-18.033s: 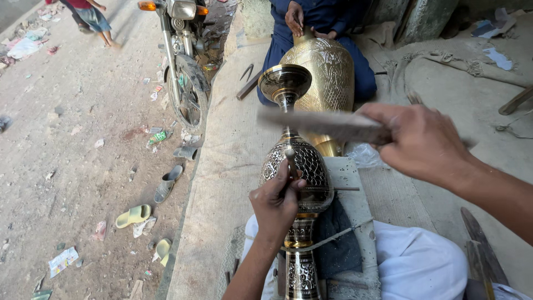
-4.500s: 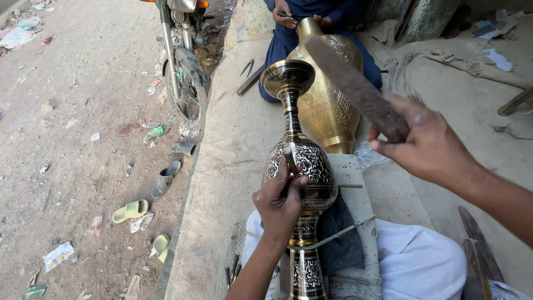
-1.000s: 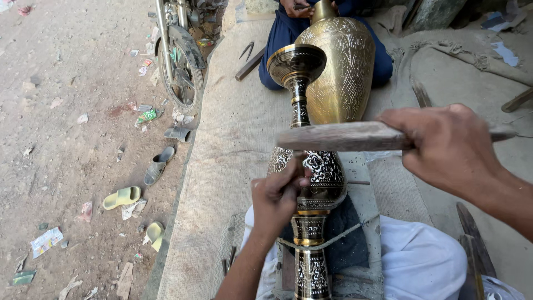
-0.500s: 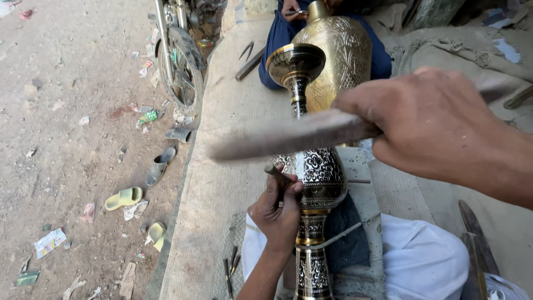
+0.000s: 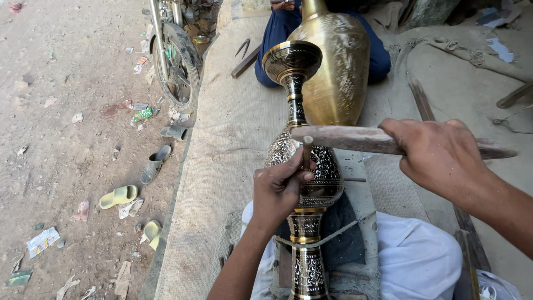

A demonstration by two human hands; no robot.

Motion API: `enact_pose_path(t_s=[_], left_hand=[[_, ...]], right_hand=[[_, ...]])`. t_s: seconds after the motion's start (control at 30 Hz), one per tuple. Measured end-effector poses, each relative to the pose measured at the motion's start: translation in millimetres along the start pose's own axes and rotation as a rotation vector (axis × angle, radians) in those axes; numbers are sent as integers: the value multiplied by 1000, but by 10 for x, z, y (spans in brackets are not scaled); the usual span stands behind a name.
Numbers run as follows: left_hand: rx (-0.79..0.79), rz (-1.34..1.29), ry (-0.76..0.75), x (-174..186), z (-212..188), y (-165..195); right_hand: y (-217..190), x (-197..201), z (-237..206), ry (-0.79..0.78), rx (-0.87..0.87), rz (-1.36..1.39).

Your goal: The person uses a hammer and chisel to engrave intricate patterns onto a brass vessel. They repeatedly strike the chisel to create detailed designs and occasionally switch tools to refine the work.

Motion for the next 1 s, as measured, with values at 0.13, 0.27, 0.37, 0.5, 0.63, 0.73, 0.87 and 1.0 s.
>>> enact_pose_path(t_s=[0.13,0.27,0.37,0.5,0.63,0.73,0.87,1.0], left_hand=[[35,-11,-45,-1,39,25],[18,8,-65,-6,37,37],[19,-43,-84,-22,26,18],[44,-106,-175,-56,17,-21],[-32,-77,-275,-60,65,11],[-107,-66,-360,-94,141,47],[-89,-75,-414,-115,184,73],[-84,-58,-492,-119,208,85]], right_hand=[[192,-246,34,-176,-181,609],[241,-288,9,-141,-159,242],[247,-100,-88,81,-23,907],[283,-271,-192,-5,-139,559],[331,-222,-376,135,-92,897],[381,-326,-478,156,-164,881],[429,-596,-604,117,-306,1002],[467,-643,-781,334,-262,1087]])
Point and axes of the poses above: each hand's wrist, its own z-axis towards the middle knuckle, its own x-axis out of the back of the hand, y = z × x, the point moved 7 cm from there along z, towards the middle knuckle, and after that the axes turned 12 degrees about -x, right-handed, at the moved point
